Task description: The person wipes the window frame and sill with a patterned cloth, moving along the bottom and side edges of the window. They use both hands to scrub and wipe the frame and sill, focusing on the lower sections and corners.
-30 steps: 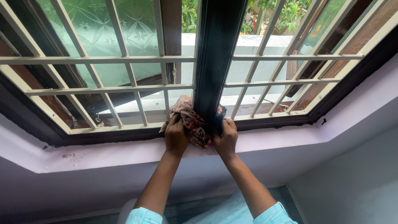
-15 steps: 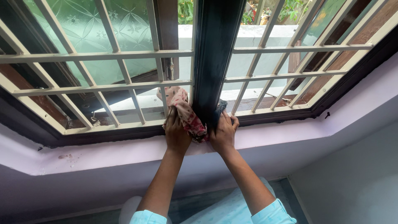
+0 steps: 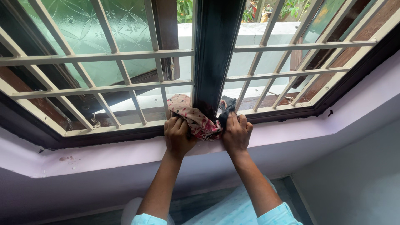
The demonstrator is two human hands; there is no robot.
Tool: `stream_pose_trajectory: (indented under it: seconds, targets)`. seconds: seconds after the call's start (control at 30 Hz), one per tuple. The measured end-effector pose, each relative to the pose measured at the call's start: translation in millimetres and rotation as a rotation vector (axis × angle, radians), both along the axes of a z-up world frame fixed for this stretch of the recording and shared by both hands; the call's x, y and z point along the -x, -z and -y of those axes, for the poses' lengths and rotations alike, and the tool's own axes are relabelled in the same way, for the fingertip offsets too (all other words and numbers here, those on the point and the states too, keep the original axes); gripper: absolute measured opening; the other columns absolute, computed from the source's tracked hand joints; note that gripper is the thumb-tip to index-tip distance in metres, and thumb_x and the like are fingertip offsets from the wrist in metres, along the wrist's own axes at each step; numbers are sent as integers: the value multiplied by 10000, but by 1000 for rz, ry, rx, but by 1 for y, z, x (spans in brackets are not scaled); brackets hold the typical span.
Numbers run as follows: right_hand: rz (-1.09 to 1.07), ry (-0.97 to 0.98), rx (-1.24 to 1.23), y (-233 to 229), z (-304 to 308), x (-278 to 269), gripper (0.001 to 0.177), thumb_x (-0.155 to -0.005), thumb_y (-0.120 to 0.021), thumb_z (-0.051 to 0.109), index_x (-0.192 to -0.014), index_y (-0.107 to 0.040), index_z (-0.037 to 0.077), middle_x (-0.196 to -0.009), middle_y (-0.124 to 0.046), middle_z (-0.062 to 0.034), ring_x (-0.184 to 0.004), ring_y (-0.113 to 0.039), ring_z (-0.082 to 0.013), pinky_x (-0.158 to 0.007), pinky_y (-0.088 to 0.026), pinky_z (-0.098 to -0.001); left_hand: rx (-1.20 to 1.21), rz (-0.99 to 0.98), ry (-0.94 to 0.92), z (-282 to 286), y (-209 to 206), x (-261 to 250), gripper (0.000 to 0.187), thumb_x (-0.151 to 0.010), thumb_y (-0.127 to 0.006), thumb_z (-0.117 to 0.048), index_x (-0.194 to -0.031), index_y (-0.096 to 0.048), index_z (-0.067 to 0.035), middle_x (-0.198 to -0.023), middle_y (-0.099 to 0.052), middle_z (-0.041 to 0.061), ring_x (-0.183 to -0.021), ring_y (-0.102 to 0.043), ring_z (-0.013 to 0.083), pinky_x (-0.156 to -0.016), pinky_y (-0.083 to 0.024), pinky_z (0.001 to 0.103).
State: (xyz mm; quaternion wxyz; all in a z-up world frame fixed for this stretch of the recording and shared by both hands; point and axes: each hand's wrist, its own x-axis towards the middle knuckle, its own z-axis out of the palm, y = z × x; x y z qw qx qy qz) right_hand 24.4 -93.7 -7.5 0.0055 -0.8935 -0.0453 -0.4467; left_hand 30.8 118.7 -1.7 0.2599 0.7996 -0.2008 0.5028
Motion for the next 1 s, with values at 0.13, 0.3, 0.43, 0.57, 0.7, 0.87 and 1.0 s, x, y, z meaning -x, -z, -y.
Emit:
stream_pose_trajectory:
  seconds: [0.13, 0.3, 0.43, 0.57, 0.7, 0.87, 1.0]
  targets:
    - [15, -171, -39, -7, -10, 3, 338, -901, -623, 146, -1192, -690, -11, -1162, -745, -121, -1108, -617, -281, -900, -442, -403, 14, -25, 30, 0, -5, 0, 209, -700, -762, -187, -789, -641, -42, -864, -664, 131, -943, -622, 336, -856, -473, 446]
    - [6, -452, -104, -19, 2, 12, 307, -938, -685, 178, -1200, -694, 17, -1122, -745, -120, -1042, -619, -306, -893, -500, -446, 25, -93, 61, 2, -4, -1, 386, -743, -864, -337, -724, -614, -44, -760, -617, 126, -841, -607, 320, -788, -460, 448]
    - [-37, -257, -285, -25, -5, 15, 369, -884, -701, 171, -1207, -694, -8, -937, -730, -125, -948, -611, -318, -807, -479, -460, 7, -38, -14, 0, -1, -1, 359, -731, -809, -344, -793, -636, -36, -839, -644, 125, -970, -624, 321, -922, -425, 450]
    - [-28, -344, -333, -31, -7, 22, 383, -890, -701, 148, -1243, -688, -1, -938, -711, -132, -948, -602, -319, -835, -490, -449, -4, -62, -96, -2, 4, 2, 430, -710, -808, -417, -869, -655, -47, -928, -685, 108, -1077, -630, 285, -1025, -331, 503]
    - [11, -564, -244, -33, 1, 25, 442, -818, -650, 83, -1253, -681, 17, -1079, -732, -132, -1020, -614, -328, -925, -507, -439, 76, -28, -132, 1, 3, -2, 566, -801, -819, -462, -1139, -575, -79, -1199, -611, 134, -1250, -582, 275, -1145, -264, 581]
    - [2, -338, -412, -26, -7, 25, 387, -862, -663, 59, -1246, -695, 16, -1105, -719, -130, -999, -602, -336, -924, -497, -441, -49, -110, -62, 4, -3, 0, 994, -752, -772, -603, -1485, -445, -18, -1473, -508, 238, -1439, -436, 399, -1224, -130, 604]
    - [-22, -371, -421, -25, -3, 26, 399, -889, -644, 49, -1284, -677, 8, -1178, -725, -123, -1005, -596, -330, -948, -495, -439, -150, -472, -90, 5, 1, 1, 937, -774, -802, -535, -1401, -450, 66, -1325, -583, 221, -1361, -472, 363, -1186, -7, 689]
